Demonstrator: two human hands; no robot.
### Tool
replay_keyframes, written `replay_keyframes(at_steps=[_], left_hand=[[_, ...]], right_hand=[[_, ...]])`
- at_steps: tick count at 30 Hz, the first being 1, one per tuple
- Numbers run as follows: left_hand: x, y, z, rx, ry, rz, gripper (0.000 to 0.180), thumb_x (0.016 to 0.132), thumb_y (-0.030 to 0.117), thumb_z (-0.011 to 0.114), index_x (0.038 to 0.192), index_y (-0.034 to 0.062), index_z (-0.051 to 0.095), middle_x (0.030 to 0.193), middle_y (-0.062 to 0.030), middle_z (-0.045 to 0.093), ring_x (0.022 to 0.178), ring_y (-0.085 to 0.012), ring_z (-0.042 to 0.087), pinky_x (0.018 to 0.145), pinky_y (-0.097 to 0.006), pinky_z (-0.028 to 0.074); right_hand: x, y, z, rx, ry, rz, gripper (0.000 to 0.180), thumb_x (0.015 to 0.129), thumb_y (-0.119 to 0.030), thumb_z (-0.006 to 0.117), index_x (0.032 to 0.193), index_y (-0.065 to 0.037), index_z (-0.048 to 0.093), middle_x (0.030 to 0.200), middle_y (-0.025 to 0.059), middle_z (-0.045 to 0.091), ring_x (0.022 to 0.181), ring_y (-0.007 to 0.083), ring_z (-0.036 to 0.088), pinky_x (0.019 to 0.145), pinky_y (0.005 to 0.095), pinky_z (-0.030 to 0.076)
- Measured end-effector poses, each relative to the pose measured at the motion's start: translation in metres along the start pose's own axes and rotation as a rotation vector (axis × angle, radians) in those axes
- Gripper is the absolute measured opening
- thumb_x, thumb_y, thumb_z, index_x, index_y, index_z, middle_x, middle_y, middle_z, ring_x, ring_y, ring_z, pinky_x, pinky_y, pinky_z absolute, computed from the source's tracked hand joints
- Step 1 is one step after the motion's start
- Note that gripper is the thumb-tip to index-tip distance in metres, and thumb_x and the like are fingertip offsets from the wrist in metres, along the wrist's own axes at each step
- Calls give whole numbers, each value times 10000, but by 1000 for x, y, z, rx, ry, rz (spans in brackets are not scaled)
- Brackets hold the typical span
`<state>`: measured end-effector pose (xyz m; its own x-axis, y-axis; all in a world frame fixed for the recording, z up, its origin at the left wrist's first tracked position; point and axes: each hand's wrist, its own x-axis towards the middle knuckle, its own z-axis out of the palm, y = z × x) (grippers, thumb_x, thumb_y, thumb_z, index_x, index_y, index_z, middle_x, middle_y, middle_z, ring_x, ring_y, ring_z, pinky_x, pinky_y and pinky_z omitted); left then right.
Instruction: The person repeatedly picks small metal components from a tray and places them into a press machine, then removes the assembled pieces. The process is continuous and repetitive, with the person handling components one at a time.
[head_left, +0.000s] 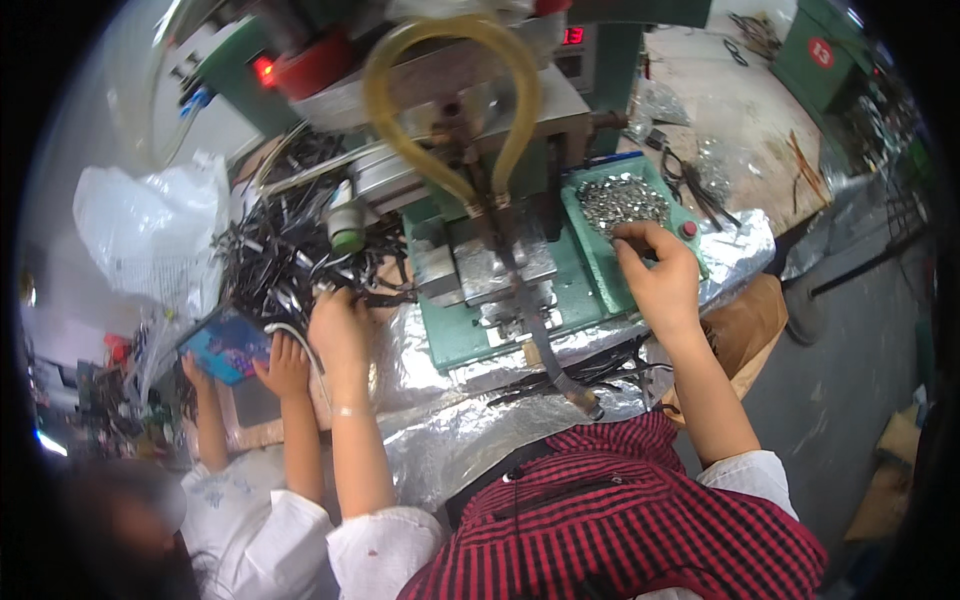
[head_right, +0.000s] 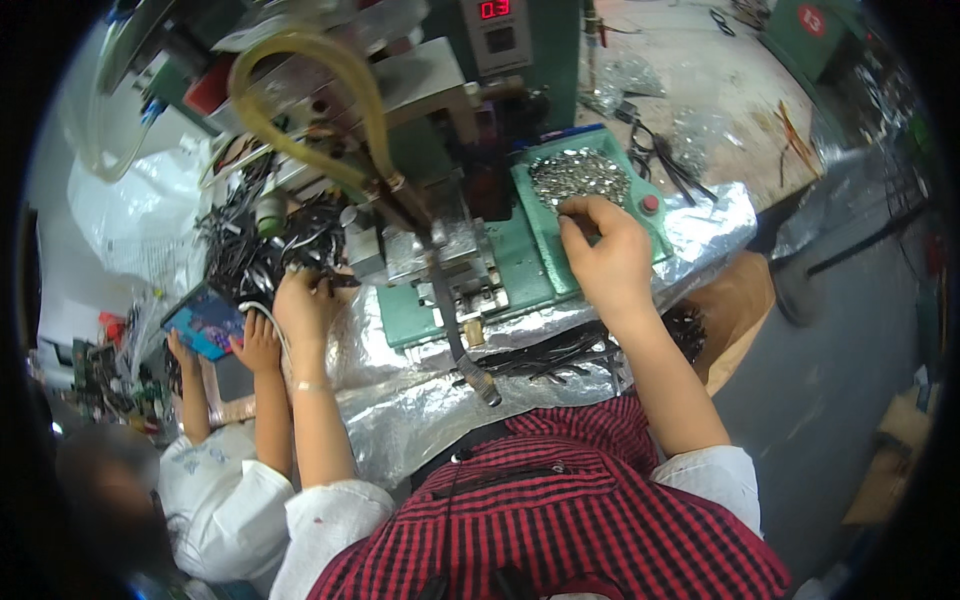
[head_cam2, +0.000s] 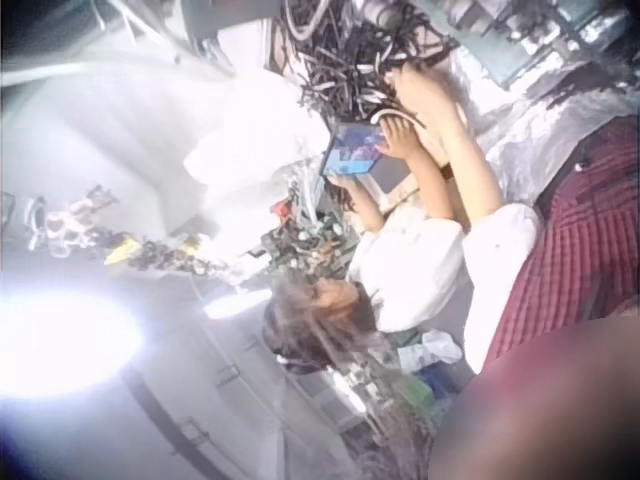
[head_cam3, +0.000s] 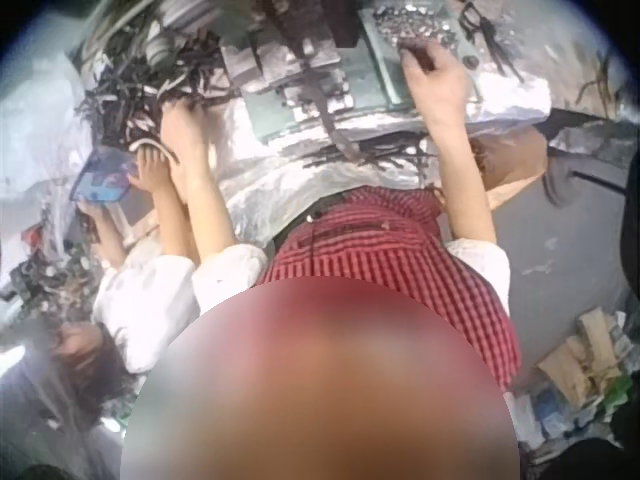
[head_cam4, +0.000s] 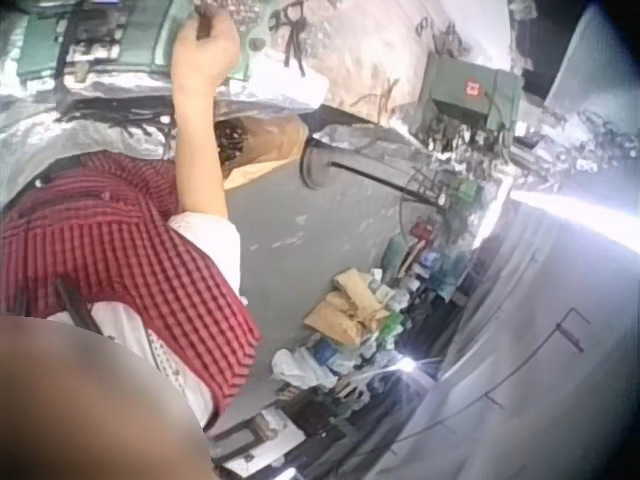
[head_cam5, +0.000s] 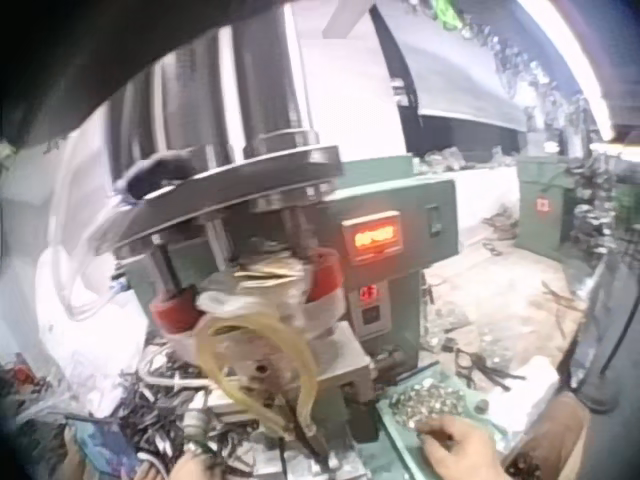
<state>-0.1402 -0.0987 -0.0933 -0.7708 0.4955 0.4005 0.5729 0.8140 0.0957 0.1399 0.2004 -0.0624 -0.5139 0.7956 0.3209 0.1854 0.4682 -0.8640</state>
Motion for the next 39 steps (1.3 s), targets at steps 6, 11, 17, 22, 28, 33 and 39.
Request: replay_keyframes(at_steps=[6,11,17,22,28,33,39], left_hand=[[1,-18,-28,-109,0,-245,230,903,113,657,1112,20,638,916,-184,729,893,-389,704,767,-441,537],[7,-28,35,-343,236,-7,204,964,162,691,1030,-29,673,943,-222,697,851,-394,669,770,-420,521],[13,32,-19,-413,307,18,219,992,156,690,888,-35,665,758,-158,582,643,-270,574,598,-347,433],[-28,50,-44,-1131,242,-240,96,1017,78,666,1012,-17,670,920,-11,705,773,-48,599,642,-199,477],[-30,113,-105,-1134,577,225,76,984,6,650,1024,-58,651,990,-147,730,841,-189,688,783,-302,572],[-31,144,-134,-642,484,660,252,830,87,832,1056,57,724,971,-180,758,764,-257,725,629,-312,566],[-26,173,-113,-516,395,982,210,782,168,855,934,82,738,1003,-133,749,605,-137,579,495,-254,444]], right_hand=[[-34,32,-58,-102,150,-3,142,886,-21,690,1019,10,727,951,115,734,877,230,696,811,329,531],[-33,-12,-42,-3,73,-134,116,873,-14,697,982,-4,735,964,111,741,920,250,700,857,345,528],[5,-77,34,365,-55,-299,142,854,6,696,995,-9,715,967,112,735,895,238,704,821,339,536],[-5,-78,66,682,-27,-115,251,894,38,680,1140,21,633,1040,106,717,939,165,688,853,295,529],[-9,-92,64,752,-70,-6,351,904,52,684,1232,21,561,1013,87,705,957,132,674,886,274,516],[-11,-111,50,824,-169,90,474,905,56,638,1357,18,500,1288,139,636,1099,176,667,962,310,507],[-2,-108,7,527,-420,-100,590,915,3,675,1466,32,467,1409,127,575,1294,230,565,1125,379,425]])
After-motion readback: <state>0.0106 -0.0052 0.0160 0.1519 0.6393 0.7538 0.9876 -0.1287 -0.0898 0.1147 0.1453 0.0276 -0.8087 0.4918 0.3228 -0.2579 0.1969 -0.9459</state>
